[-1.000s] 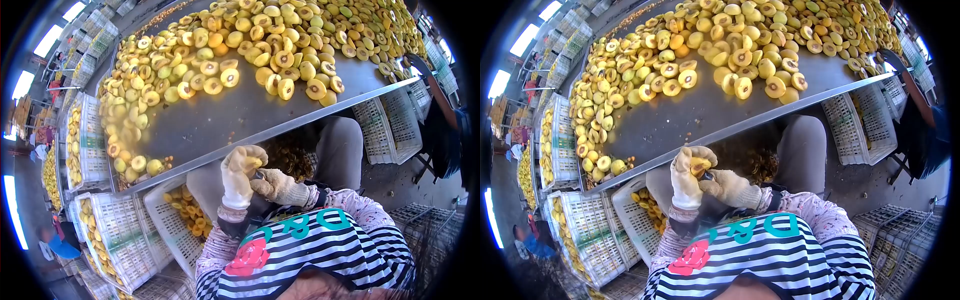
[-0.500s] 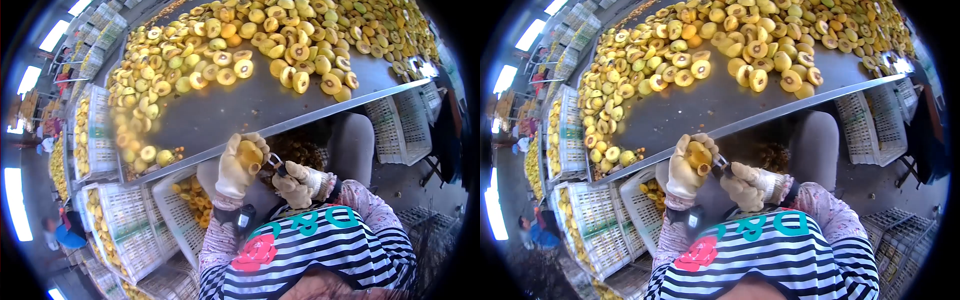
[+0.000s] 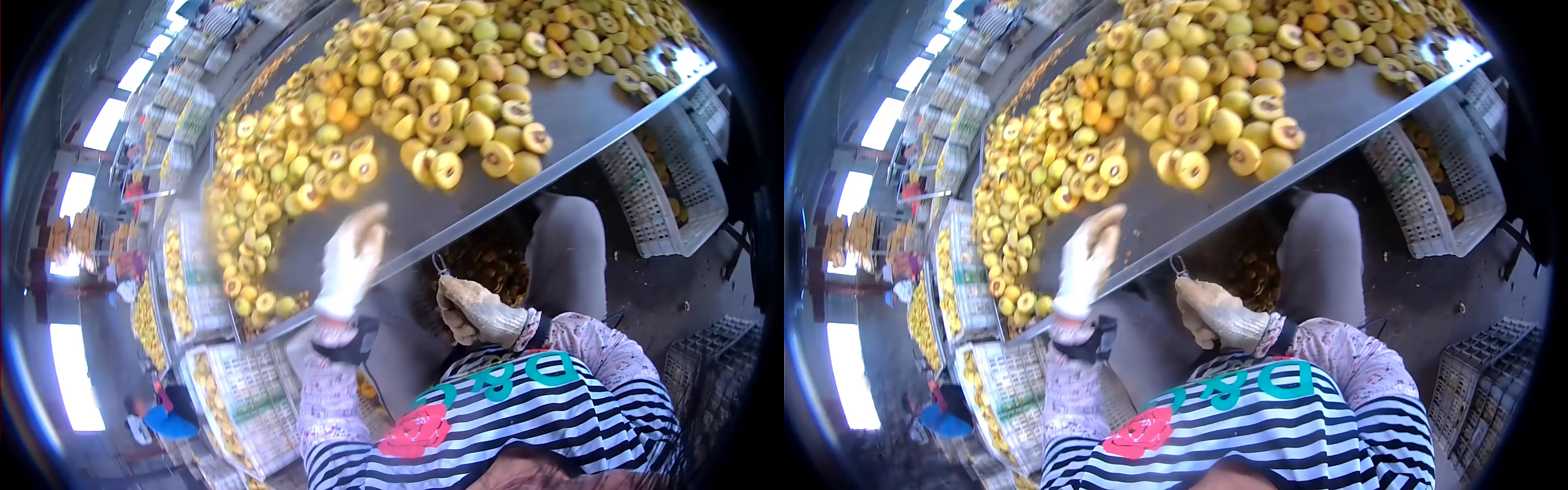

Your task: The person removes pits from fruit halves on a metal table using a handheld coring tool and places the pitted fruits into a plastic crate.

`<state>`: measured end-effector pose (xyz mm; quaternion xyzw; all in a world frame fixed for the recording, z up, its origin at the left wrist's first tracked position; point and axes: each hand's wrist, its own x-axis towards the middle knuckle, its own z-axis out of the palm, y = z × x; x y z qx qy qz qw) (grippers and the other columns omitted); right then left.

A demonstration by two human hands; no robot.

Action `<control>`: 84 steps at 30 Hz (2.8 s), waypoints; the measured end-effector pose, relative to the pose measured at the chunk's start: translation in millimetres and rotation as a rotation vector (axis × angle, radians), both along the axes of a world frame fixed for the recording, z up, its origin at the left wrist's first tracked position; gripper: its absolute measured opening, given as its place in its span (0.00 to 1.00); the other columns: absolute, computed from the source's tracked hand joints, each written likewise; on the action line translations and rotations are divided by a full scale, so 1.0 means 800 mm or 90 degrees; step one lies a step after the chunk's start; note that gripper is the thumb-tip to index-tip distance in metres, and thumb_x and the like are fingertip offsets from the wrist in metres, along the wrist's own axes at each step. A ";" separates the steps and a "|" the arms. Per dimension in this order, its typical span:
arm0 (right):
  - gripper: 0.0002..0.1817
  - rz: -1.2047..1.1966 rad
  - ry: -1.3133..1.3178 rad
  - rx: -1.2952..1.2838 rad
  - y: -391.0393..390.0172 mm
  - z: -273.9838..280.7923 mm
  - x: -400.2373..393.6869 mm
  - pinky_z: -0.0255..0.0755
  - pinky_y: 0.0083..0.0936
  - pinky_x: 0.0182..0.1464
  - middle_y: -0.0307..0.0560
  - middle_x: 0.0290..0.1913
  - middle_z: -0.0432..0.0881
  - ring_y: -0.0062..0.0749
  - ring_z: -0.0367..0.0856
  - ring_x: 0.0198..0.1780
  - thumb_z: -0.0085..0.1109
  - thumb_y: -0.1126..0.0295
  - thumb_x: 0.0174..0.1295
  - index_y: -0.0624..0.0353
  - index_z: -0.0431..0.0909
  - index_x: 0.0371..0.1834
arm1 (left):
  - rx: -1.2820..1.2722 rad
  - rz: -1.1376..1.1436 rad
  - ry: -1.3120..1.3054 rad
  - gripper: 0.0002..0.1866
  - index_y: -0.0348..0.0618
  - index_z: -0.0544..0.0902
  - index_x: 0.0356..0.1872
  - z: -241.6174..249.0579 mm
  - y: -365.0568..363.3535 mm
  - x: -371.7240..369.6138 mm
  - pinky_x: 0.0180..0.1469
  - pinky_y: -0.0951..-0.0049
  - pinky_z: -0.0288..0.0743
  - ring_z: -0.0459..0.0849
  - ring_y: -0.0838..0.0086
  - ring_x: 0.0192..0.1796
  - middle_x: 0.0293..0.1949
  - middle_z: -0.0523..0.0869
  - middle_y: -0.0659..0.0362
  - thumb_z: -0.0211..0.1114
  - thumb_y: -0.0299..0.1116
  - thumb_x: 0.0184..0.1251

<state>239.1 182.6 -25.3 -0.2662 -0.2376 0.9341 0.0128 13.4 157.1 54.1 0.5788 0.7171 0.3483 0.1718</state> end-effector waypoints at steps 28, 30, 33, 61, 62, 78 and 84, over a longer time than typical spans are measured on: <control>0.21 -0.102 -0.078 0.234 -0.008 -0.005 -0.026 0.66 0.22 0.24 0.38 0.27 0.76 0.20 0.70 0.22 0.51 0.48 0.76 0.57 0.76 0.45 | 0.154 0.010 -0.798 0.28 0.43 0.69 0.73 -0.093 -0.079 0.064 0.67 0.64 0.73 0.81 0.69 0.60 0.65 0.79 0.52 0.60 0.42 0.78; 0.19 -0.055 -0.047 0.222 -0.019 0.001 -0.034 0.65 0.21 0.23 0.38 0.27 0.77 0.20 0.71 0.22 0.53 0.49 0.75 0.56 0.75 0.47 | 0.183 0.032 -0.855 0.26 0.43 0.68 0.74 -0.088 -0.085 0.069 0.60 0.71 0.77 0.80 0.72 0.58 0.64 0.79 0.54 0.56 0.41 0.80; 0.21 0.037 -0.026 0.363 -0.035 -0.016 -0.049 0.67 0.20 0.25 0.37 0.27 0.78 0.20 0.73 0.23 0.55 0.49 0.75 0.57 0.76 0.51 | 0.199 0.106 -0.764 0.25 0.44 0.69 0.69 -0.093 -0.095 0.070 0.63 0.64 0.77 0.84 0.65 0.56 0.64 0.78 0.52 0.53 0.48 0.81; 0.29 0.086 -0.130 0.614 -0.053 0.021 -0.070 0.77 0.35 0.52 0.57 0.44 0.87 0.47 0.86 0.47 0.53 0.44 0.73 0.63 0.80 0.55 | 0.174 0.302 -0.771 0.22 0.37 0.81 0.43 -0.058 -0.076 0.056 0.50 0.63 0.85 0.88 0.63 0.40 0.38 0.86 0.53 0.52 0.49 0.81; 0.29 0.107 -0.128 0.621 -0.052 0.016 -0.069 0.77 0.34 0.52 0.57 0.44 0.87 0.46 0.86 0.46 0.53 0.44 0.73 0.63 0.80 0.55 | 0.188 0.316 -0.760 0.21 0.34 0.84 0.38 -0.052 -0.070 0.060 0.39 0.73 0.81 0.86 0.67 0.34 0.31 0.88 0.52 0.53 0.44 0.76; 0.29 0.310 0.041 0.366 -0.007 0.002 -0.039 0.77 0.33 0.46 0.47 0.36 0.84 0.35 0.81 0.39 0.53 0.42 0.72 0.61 0.80 0.51 | 0.397 0.022 -0.182 0.18 0.30 0.81 0.55 -0.065 -0.070 0.068 0.49 0.76 0.77 0.85 0.72 0.43 0.45 0.87 0.52 0.50 0.31 0.76; 0.23 0.234 0.064 0.509 -0.017 0.013 -0.038 0.72 0.26 0.35 0.39 0.26 0.77 0.28 0.76 0.30 0.54 0.47 0.74 0.59 0.79 0.45 | 0.177 -0.062 -0.675 0.23 0.29 0.77 0.64 -0.049 -0.080 0.059 0.49 0.72 0.80 0.87 0.69 0.42 0.37 0.89 0.53 0.50 0.37 0.81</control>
